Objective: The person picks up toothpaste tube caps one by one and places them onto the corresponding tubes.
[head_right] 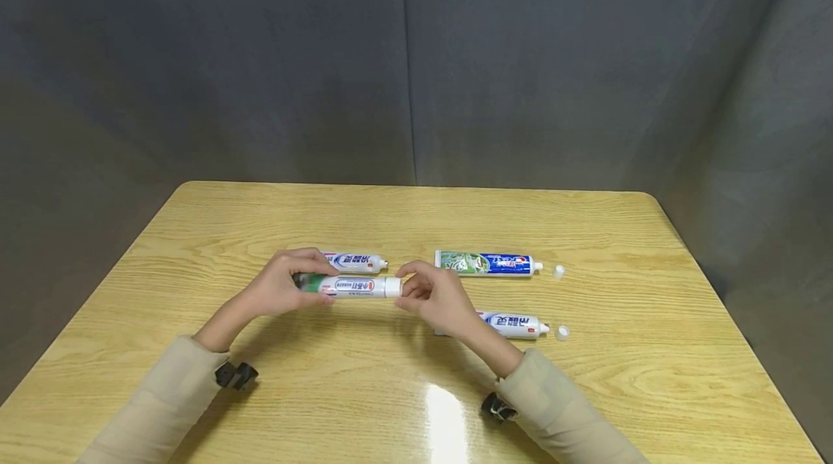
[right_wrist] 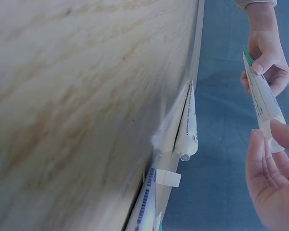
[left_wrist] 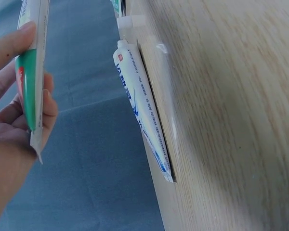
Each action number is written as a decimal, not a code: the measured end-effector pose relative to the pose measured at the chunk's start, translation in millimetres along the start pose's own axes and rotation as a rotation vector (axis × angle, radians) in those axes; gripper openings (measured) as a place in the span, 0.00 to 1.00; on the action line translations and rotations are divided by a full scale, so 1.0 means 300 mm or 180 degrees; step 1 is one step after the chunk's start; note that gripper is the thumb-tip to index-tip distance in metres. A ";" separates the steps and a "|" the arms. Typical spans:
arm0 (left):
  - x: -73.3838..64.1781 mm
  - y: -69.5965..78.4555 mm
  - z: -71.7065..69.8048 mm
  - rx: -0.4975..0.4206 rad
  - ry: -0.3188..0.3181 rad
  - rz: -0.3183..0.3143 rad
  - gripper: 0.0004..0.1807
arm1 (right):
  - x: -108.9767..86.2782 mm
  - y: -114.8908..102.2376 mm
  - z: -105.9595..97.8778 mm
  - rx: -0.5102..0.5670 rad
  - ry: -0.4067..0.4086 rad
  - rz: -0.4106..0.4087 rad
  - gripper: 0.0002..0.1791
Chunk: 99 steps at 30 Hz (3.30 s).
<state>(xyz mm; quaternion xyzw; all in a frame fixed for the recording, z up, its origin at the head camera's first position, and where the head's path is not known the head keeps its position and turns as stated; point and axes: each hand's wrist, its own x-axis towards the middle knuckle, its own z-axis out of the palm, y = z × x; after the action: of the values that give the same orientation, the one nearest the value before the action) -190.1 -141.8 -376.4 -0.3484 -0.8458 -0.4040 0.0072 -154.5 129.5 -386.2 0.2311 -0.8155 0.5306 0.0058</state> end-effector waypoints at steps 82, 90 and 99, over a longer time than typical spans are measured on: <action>-0.028 -0.091 0.011 -0.0401 -0.0764 -0.0405 0.12 | -0.021 0.070 0.047 0.0904 -0.0014 0.1456 0.17; -0.025 -0.090 0.012 -0.0671 -0.0879 -0.0623 0.11 | -0.019 0.073 0.048 0.0966 -0.0022 0.1629 0.17; -0.022 -0.120 0.030 -0.0637 -0.0905 -0.0645 0.09 | -0.011 0.090 0.055 0.1064 -0.0102 0.1724 0.16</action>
<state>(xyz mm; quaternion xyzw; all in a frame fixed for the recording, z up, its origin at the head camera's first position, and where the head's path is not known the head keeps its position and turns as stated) -203.9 -154.9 -408.8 -0.3141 -0.8246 -0.4315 -0.1878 -158.0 125.5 -417.5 0.0118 -0.7489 0.6358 -0.1866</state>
